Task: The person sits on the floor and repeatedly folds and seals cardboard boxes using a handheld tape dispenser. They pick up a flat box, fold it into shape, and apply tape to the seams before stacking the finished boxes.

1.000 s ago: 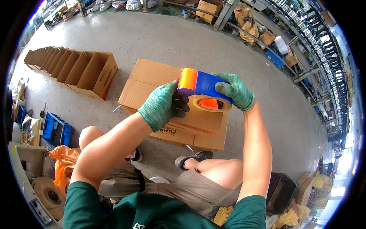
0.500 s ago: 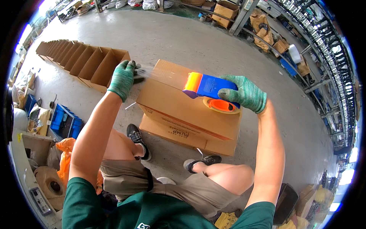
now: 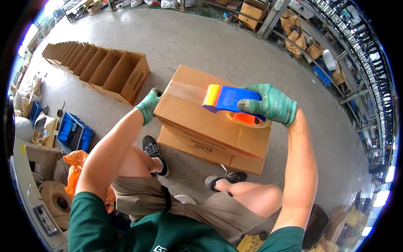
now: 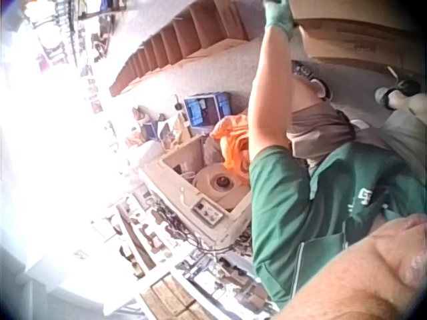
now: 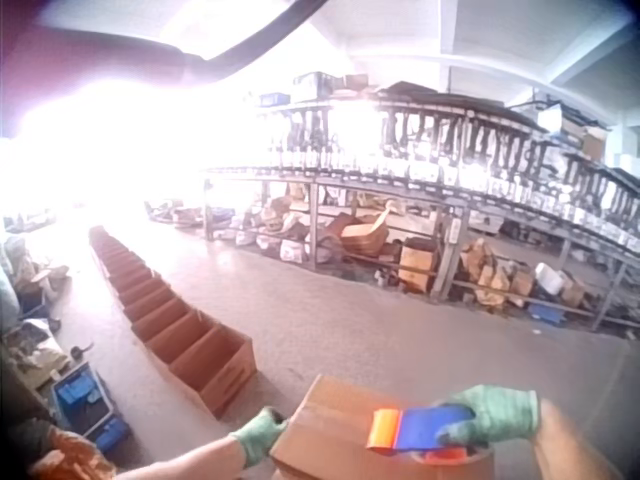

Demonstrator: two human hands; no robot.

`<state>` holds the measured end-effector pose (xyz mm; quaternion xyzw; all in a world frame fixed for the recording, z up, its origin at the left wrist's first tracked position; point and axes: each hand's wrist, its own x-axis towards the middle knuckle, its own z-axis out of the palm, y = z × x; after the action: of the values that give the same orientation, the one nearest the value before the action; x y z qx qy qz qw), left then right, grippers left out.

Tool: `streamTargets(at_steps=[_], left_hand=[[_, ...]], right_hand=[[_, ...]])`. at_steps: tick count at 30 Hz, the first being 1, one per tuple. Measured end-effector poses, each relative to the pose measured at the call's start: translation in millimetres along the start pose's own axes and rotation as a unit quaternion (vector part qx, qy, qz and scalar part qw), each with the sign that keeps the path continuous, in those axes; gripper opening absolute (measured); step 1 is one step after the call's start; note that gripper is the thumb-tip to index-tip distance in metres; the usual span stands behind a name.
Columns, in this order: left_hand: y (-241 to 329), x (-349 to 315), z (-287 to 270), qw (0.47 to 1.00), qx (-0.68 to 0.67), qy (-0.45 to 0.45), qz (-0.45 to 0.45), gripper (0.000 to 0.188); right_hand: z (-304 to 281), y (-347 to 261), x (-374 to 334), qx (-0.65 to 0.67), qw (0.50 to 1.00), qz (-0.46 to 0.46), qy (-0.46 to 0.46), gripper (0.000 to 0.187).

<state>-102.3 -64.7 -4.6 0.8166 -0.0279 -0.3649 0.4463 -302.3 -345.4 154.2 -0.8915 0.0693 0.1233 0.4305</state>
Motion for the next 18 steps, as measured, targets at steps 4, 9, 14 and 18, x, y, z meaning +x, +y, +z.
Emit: streamTargets(at_steps=[4,9,14,18], left_hand=[[-12,29,-12,0.926,-0.131,0.086,0.344,0.040],[41,-11,1,0.935,0.078,-0.087,0.335,0.043],[35,1,-3,0.931,0.013,-0.121,0.345,0.035],[41,-6,-3,0.941,0.009,-0.122,0.315,0.039]], right_hand=[[-1,-9,5,-0.019,0.999,0.035,-0.037,0.062],[-1,-16,0,0.033,0.998,0.028,-0.041,0.057],[-31,-5,-28,-0.076,0.997,0.026,-0.004,0.060],[-75,31,-118,-0.155,0.975,0.145,0.060,0.067]])
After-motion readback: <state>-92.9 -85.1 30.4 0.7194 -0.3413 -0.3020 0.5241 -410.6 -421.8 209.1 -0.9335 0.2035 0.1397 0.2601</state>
